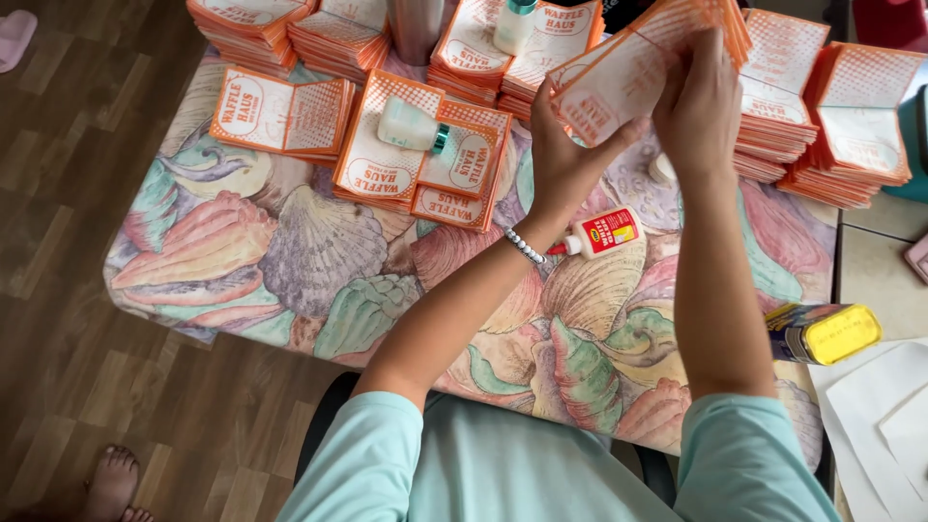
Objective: The person applies glue to the interior flaps of paper waffle sleeves and presses them together to assemble the packaging, handling them one by one from stacks on the table.
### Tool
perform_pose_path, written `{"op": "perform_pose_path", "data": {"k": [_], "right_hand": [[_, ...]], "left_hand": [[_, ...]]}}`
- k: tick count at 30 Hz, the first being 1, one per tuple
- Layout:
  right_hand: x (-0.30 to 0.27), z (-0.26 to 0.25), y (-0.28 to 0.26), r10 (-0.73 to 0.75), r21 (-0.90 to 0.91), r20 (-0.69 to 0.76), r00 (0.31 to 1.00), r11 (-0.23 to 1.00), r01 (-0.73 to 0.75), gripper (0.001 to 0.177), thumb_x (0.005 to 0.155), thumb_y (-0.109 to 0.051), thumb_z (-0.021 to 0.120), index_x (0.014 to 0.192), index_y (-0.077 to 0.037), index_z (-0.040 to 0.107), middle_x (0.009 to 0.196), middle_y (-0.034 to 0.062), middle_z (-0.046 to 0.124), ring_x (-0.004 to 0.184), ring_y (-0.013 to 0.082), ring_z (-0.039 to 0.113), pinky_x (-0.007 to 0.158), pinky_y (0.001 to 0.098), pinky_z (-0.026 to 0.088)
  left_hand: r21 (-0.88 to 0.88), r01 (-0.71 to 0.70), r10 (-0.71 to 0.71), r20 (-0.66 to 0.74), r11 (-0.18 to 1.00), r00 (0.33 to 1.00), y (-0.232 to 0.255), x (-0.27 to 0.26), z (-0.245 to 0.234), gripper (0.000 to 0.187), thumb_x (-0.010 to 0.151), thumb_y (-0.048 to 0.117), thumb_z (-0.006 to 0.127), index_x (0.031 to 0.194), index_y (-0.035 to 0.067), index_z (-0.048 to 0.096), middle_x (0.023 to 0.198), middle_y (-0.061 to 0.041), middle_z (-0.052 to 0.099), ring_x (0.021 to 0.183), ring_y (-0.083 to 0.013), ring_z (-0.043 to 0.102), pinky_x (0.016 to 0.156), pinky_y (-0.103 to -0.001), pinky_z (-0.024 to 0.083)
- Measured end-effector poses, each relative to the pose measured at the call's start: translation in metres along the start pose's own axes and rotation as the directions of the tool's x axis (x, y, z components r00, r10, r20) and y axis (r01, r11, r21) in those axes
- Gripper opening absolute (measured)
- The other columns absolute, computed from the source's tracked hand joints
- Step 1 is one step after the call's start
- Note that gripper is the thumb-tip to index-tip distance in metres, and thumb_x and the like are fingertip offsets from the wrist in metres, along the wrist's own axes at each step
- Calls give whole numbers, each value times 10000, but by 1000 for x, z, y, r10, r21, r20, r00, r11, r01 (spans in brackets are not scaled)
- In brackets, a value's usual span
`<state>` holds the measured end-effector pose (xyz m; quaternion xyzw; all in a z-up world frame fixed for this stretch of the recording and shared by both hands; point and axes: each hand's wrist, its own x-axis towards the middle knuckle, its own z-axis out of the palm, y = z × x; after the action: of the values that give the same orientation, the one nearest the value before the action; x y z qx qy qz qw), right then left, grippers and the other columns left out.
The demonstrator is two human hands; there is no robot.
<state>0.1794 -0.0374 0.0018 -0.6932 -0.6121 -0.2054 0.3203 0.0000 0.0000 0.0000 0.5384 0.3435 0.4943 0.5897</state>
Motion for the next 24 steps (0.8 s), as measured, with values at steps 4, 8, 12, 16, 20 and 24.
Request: {"op": "perform_pose_path", "data": {"k": [4, 8, 12, 16, 20, 24], "right_hand": [[-24, -31, -66, 70, 206, -121, 990, 978, -44, 161, 1145, -4, 430, 1003, -14, 354, 854, 146, 423, 706, 319, 403, 652, 463, 299], [-42, -37, -94, 313, 599, -125, 941, 780, -180, 137, 1176, -93, 449, 1049, -47, 420, 819, 93, 515, 670, 189, 533, 654, 315, 443], [-54, -33, -92, 356, 589, -144, 923, 781, -209, 103, 1145, -14, 465, 1045, -40, 467, 823, 82, 539, 707, 172, 532, 639, 297, 446], [-36, -35, -52, 384, 550, -177, 906, 802, -233, 162, 1205, -53, 439, 1044, -40, 448, 779, 82, 532, 651, 162, 532, 647, 295, 460], [-28, 15, 62, 472, 447, -133, 872, 813, -372, 171, 1106, 28, 483, 990, -77, 550, 800, 58, 598, 647, 161, 578, 552, 319, 468], [-19, 61, 126, 349, 28, 40, 936, 936, -350, 318, 885, 90, 519, 864, -115, 762, 850, 33, 759, 731, 189, 715, 547, 357, 566]], "left_hand": [[-95, 9, -23, -140, 995, 990, 19, -9, -2, 1213, 536, 495, 826, 1510, -23, 322, 1442, -215, 389, 1367, -308, 413, 1175, -396, 354], [-465, 93, -100, 10, 880, 995, 8, -12, -25, 848, 623, 141, 883, 1347, 60, 449, 1288, -166, 528, 1197, -226, 524, 982, -341, 521], [-244, 3, 4, 26, 970, 1000, 4, -18, -55, 273, 725, 211, 888, 666, 186, 622, 627, 38, 658, 597, -76, 576, 593, -281, 491], [-75, -1, 2, 19, 997, 1000, 1, -20, -98, 208, 732, 213, 892, 764, 109, 715, 749, -34, 767, 721, -137, 721, 702, -324, 596], [93, -152, 150, 25, 984, 988, -7, -38, -135, 139, 792, 113, 875, 880, 84, 771, 797, -33, 775, 735, -132, 736, 614, -254, 583], [260, -286, 230, 225, 922, 947, -12, -59, -163, 77, 885, 131, 844, 899, 94, 778, 655, 25, 687, 488, -66, 506, 377, -183, 340]]}}
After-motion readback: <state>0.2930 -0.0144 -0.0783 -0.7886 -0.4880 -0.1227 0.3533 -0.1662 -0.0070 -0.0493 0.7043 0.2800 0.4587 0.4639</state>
